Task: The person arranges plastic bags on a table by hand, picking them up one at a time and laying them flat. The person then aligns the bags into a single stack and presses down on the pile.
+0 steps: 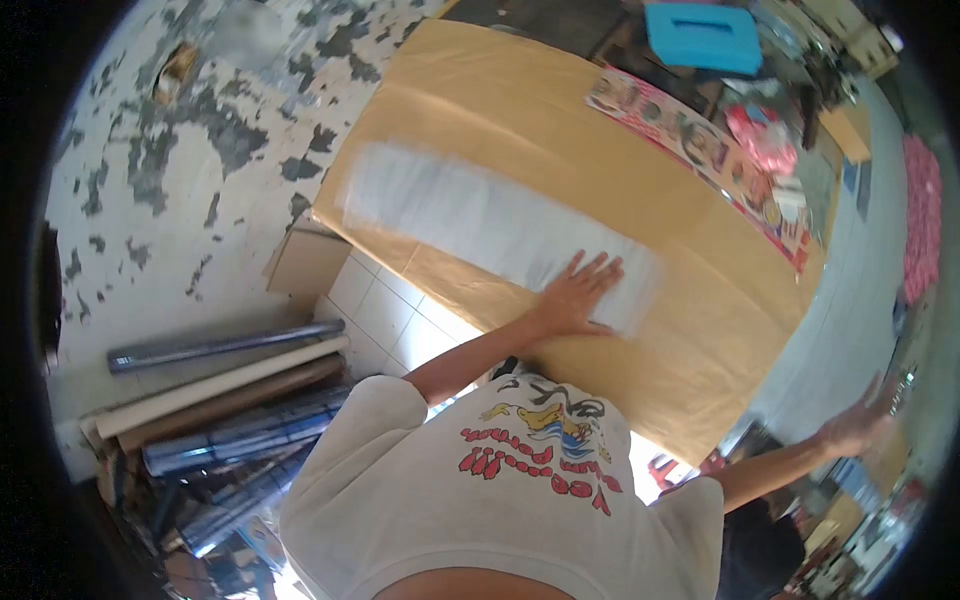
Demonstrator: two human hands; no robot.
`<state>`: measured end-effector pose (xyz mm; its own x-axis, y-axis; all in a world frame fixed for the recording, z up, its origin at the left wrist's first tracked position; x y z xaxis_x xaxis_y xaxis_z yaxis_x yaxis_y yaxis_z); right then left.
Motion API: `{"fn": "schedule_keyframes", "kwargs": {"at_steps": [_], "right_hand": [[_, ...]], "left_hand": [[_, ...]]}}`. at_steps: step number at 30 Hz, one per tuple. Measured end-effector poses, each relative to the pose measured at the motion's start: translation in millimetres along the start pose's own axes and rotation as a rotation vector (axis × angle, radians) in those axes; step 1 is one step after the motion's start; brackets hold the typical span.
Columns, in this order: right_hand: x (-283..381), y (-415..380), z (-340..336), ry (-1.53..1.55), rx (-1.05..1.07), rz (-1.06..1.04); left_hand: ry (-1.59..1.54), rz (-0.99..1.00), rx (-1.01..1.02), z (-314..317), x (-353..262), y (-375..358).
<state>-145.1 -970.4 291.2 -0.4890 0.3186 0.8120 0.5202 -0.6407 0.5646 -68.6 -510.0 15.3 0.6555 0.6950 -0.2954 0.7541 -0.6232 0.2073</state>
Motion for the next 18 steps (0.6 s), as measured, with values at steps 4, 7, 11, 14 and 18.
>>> {"fn": "schedule_keyframes", "kwargs": {"at_steps": [4,7,11,14,18], "right_hand": [[104,-29,214,-0.030,0.268,-0.384],[131,-99,381,-0.112,0.573,-0.545],[120,-226,555,0.004,1.029,-0.699],[100,-336,646,0.086,1.255,-0.770],[39,-480,715,0.084,1.517,-0.741]], "left_hand": [[-0.122,0.014,-0.054,-7,4,-4],[-0.196,0.027,-0.050,-13,7,-8],[-0.178,0.027,-0.099,-6,8,-10],[-0.286,-0.017,-0.145,-2,9,-11],[-0.561,-0.084,-0.178,10,19,-19]]}}
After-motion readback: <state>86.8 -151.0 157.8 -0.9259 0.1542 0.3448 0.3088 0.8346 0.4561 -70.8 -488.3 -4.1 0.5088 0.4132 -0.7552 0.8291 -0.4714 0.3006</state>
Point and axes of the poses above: each hand's wrist, its own y-axis towards the middle knuckle, its own z-axis out of the palm, x = y × z, the point moved 8 cm from there along y, towards the middle knuckle, and after that the axes turned 9 degrees about y, right-handed, at the moved point
